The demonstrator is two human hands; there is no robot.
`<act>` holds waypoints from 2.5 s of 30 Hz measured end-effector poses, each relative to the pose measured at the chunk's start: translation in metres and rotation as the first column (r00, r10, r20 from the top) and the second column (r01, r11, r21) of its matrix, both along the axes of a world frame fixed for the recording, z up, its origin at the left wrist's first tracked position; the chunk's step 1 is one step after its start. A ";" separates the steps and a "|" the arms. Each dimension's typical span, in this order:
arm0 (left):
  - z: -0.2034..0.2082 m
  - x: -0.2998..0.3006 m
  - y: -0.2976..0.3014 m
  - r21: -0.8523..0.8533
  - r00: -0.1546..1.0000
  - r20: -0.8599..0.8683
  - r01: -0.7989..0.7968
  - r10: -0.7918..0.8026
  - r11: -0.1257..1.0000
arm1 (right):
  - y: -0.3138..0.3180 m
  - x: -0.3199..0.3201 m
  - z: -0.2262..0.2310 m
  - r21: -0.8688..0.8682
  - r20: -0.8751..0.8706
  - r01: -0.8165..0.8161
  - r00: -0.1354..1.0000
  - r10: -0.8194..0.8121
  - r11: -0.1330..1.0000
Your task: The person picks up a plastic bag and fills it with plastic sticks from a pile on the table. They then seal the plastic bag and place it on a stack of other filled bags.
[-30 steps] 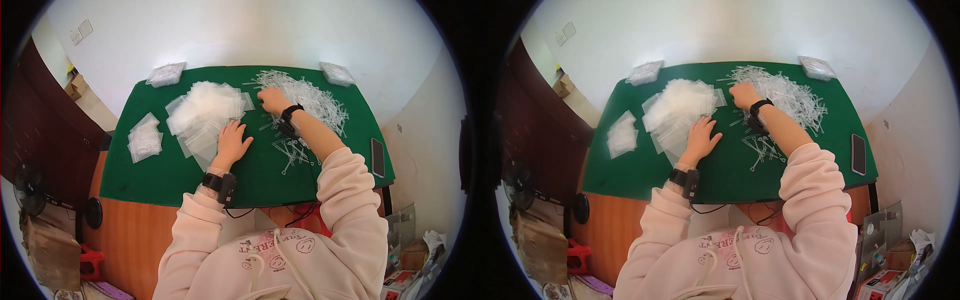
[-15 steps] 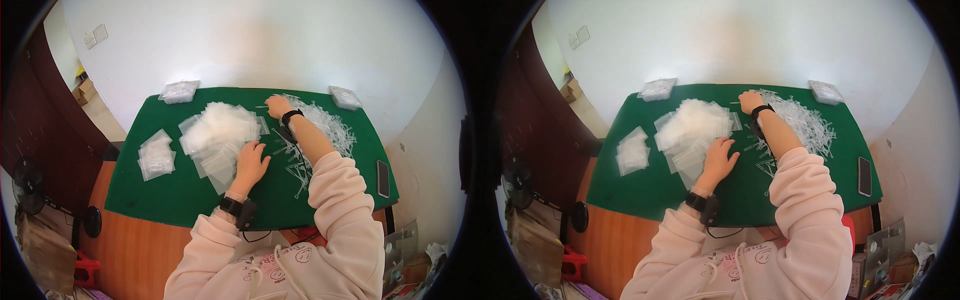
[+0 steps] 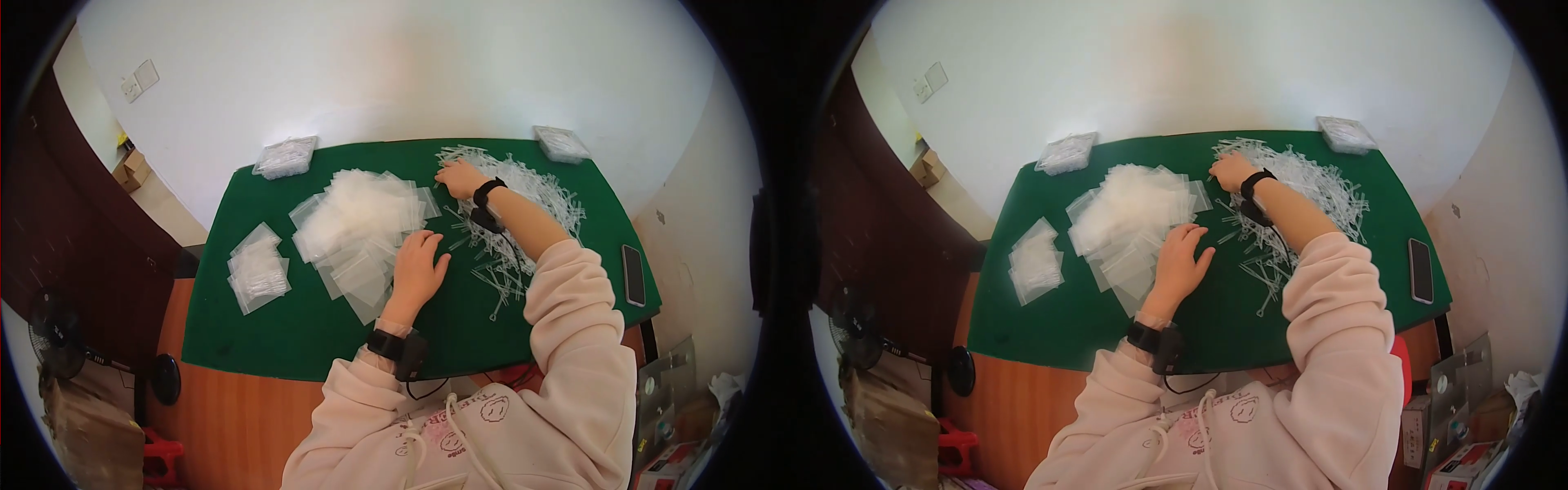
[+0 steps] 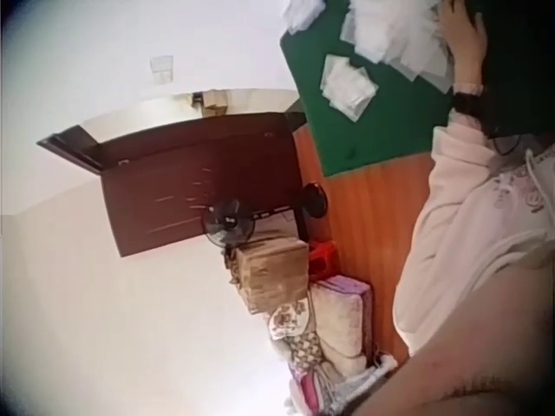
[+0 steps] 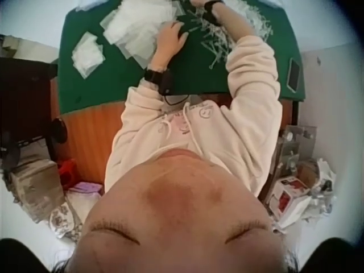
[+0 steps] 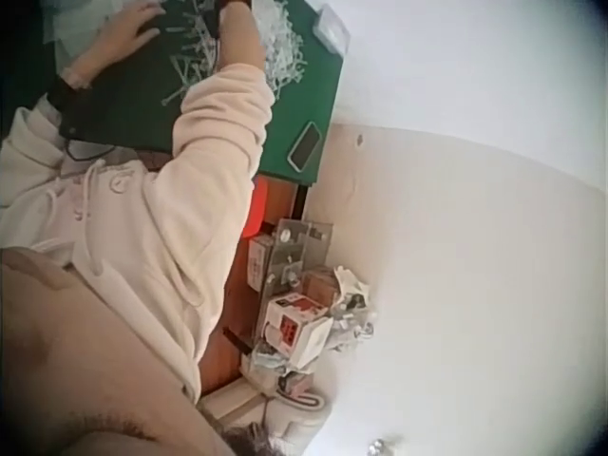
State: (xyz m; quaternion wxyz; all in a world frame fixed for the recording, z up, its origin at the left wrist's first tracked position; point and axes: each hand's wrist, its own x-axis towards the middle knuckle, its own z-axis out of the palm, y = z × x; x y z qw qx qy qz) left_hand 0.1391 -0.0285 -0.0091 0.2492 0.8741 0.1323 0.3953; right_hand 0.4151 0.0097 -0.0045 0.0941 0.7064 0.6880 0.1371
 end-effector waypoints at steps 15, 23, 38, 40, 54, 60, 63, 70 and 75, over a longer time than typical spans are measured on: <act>-0.019 0.004 0.009 -0.032 0.997 -0.010 0.073 -0.073 0.997 | -0.116 -0.026 0.036 -0.091 -0.055 -0.089 0.995 0.084 0.992; -0.020 0.003 0.006 -0.163 0.993 -0.011 0.111 -0.115 0.980 | -0.167 -0.016 0.074 0.087 -0.421 0.102 0.905 -0.056 0.991; -0.024 0.005 0.005 -0.214 0.993 -0.015 0.115 -0.121 0.970 | -0.191 -0.013 0.034 0.083 -0.440 0.392 0.839 -0.319 0.916; -0.024 0.005 0.006 -0.209 0.993 -0.015 0.112 -0.118 0.972 | -0.193 -0.020 0.042 -0.032 -0.451 0.367 0.825 -0.341 0.930; -0.031 0.008 0.012 -0.183 0.993 -0.007 0.114 -0.117 0.977 | -0.200 -0.066 0.069 0.288 -0.691 0.305 0.723 -0.024 0.908; -0.023 0.009 0.003 -0.383 0.973 0.157 0.216 -0.167 0.898 | -0.196 -0.120 0.084 0.391 -0.678 0.081 0.699 0.227 0.917; -0.016 0.013 -0.006 -0.373 0.934 0.237 0.340 -0.266 0.863 | -0.189 -0.138 0.078 0.392 -0.666 0.030 0.699 0.261 0.920; -0.024 0.013 -0.010 -0.539 0.806 0.276 0.580 -0.523 0.610 | -0.170 -0.142 0.065 0.440 -0.715 0.035 0.619 0.326 0.897; -0.025 0.015 0.008 -0.654 0.939 0.257 0.342 -0.226 0.675 | -0.176 -0.098 0.045 0.363 -0.650 0.239 0.757 0.061 0.900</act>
